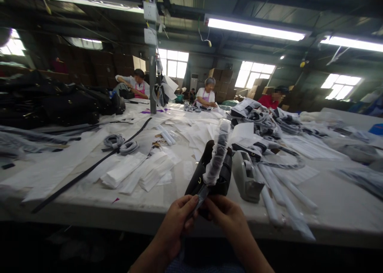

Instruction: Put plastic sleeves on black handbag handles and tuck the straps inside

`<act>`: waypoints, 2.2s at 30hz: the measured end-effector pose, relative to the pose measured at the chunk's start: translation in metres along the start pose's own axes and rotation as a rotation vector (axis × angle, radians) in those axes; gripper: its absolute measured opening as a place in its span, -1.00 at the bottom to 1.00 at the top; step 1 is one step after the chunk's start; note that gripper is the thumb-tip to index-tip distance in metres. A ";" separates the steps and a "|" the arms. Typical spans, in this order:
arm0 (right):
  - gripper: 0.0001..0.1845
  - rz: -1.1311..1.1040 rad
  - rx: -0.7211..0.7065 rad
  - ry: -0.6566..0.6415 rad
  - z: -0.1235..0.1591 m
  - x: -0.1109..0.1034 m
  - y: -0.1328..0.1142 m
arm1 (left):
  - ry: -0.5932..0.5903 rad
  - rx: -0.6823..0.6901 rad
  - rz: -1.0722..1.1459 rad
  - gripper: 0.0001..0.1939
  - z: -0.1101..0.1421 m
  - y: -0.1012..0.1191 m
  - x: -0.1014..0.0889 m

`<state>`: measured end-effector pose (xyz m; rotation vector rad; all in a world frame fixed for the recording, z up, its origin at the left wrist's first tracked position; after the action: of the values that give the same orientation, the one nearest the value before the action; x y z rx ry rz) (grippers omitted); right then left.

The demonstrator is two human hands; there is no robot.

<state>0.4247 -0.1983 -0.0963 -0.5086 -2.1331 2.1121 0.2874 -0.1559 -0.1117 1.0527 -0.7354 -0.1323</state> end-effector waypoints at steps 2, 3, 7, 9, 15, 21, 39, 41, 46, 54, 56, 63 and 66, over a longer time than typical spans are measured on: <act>-0.57 0.013 -0.040 0.065 0.001 0.004 0.000 | 0.007 -0.019 0.010 -0.62 0.000 -0.002 0.001; -0.57 0.019 -0.050 0.094 0.002 0.007 0.000 | 0.020 -0.018 -0.001 -0.62 0.001 -0.002 0.001; -0.66 0.106 -0.081 0.167 0.003 0.014 -0.002 | 0.071 0.029 -0.128 -0.58 0.002 -0.001 0.003; -0.70 0.162 -0.095 0.188 0.003 0.014 -0.003 | 0.079 0.046 -0.175 -0.58 0.003 0.000 0.003; -0.75 0.312 -0.088 0.198 0.002 0.013 -0.006 | 0.051 0.046 -0.174 -0.58 0.002 -0.003 0.003; -0.70 0.261 -0.054 0.130 -0.003 0.012 -0.005 | 0.072 0.019 -0.105 -0.55 0.003 -0.008 0.005; -0.41 -0.807 0.375 -0.405 0.002 0.039 -0.003 | -0.033 -0.013 0.053 -0.53 0.007 -0.007 0.003; -0.33 -0.569 0.304 -0.351 0.006 0.028 0.000 | -0.002 0.033 0.001 -0.52 0.005 -0.007 -0.003; -0.37 0.176 -0.022 0.193 0.009 -0.042 -0.022 | 0.108 0.134 -0.213 -0.50 -0.001 -0.016 -0.011; -0.54 -0.301 -0.301 -0.055 -0.053 -0.042 -0.134 | 0.039 0.268 -0.533 -0.60 -0.002 -0.013 -0.001; -0.61 -0.450 -0.192 -0.106 -0.070 -0.036 -0.158 | 0.030 0.323 -0.666 -0.60 0.000 -0.006 0.000; -0.73 -0.554 -0.025 -0.188 -0.128 -0.047 -0.224 | 0.293 0.590 -0.729 -0.68 0.001 0.047 -0.020; -0.72 -0.493 -0.036 -0.278 -0.148 -0.059 -0.248 | 0.487 0.705 -0.777 -0.62 -0.005 0.064 -0.036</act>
<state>0.4829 -0.0713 0.1628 0.3045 -2.1418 1.9443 0.2474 -0.1036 -0.0777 1.9238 0.1332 -0.2775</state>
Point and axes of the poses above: each hand's wrist, its own z-axis away from the middle knuckle, its own x-axis out of the palm, y = z × x, the point moved 4 cm from there along -z, towards the middle knuckle, and after that the axes turned 3 degrees about -x, right-handed, at the moved point
